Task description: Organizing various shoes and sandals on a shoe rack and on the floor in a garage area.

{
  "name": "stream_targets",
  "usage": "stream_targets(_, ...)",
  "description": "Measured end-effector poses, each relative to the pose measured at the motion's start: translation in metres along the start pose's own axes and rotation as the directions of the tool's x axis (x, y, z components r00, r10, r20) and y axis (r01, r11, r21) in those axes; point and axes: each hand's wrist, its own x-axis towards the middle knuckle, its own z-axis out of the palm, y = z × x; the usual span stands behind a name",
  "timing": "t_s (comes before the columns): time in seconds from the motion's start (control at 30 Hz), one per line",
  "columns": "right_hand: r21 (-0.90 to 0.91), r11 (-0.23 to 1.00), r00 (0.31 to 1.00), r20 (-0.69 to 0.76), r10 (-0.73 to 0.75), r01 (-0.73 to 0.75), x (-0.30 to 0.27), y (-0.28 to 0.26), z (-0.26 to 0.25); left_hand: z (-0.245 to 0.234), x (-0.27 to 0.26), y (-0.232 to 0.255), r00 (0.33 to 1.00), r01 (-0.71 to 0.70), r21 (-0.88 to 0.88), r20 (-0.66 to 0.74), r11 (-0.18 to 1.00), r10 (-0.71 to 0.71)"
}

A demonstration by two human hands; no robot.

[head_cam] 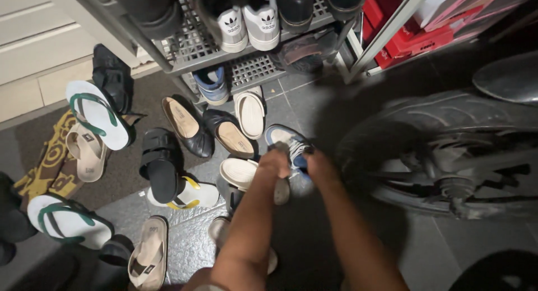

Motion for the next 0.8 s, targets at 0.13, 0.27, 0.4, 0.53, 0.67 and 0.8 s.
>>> stream_targets(0.13, -0.117, 0.993, 0.996, -0.088, -0.014, 0.004, -0.017, -0.043, -0.042, -0.031, -0.036, 0.018, 0.991, -0.046, 0.064, 0.129, 0.997, 0.038)
stream_targets(0.27, -0.19, 0.981, 0.998, -0.043, 0.039, -0.046, -0.022, -0.085, -0.078, -0.055, -0.072, 0.032, 0.994, -0.019, -0.049, 0.103, 0.999, 0.024)
stream_targets(0.4, -0.137, 0.985, 0.98, -0.18, 0.079, -0.105, -0.007, -0.078, -0.06, -0.019, -0.018, 0.009, 0.987, 0.142, -0.125, -0.059, 0.982, -0.15)
stream_targets(0.53, -0.185, 0.981, 0.967, -0.255, 0.01, -0.059, -0.026, -0.103, -0.083, -0.037, -0.013, -0.004, 0.982, 0.079, -0.139, -0.161, 0.987, -0.101)
stream_targets(0.67, -0.14, 0.99, 0.943, -0.331, -0.028, -0.02, -0.031, -0.113, -0.089, -0.066, -0.038, 0.008, 0.94, 0.002, -0.345, -0.319, 0.938, -0.12)
stream_targets(0.8, -0.086, 0.996, 0.908, -0.415, -0.055, 0.021, -0.015, -0.087, -0.068, -0.051, -0.018, 0.003, 0.895, 0.006, -0.407, -0.404, 0.913, -0.186)
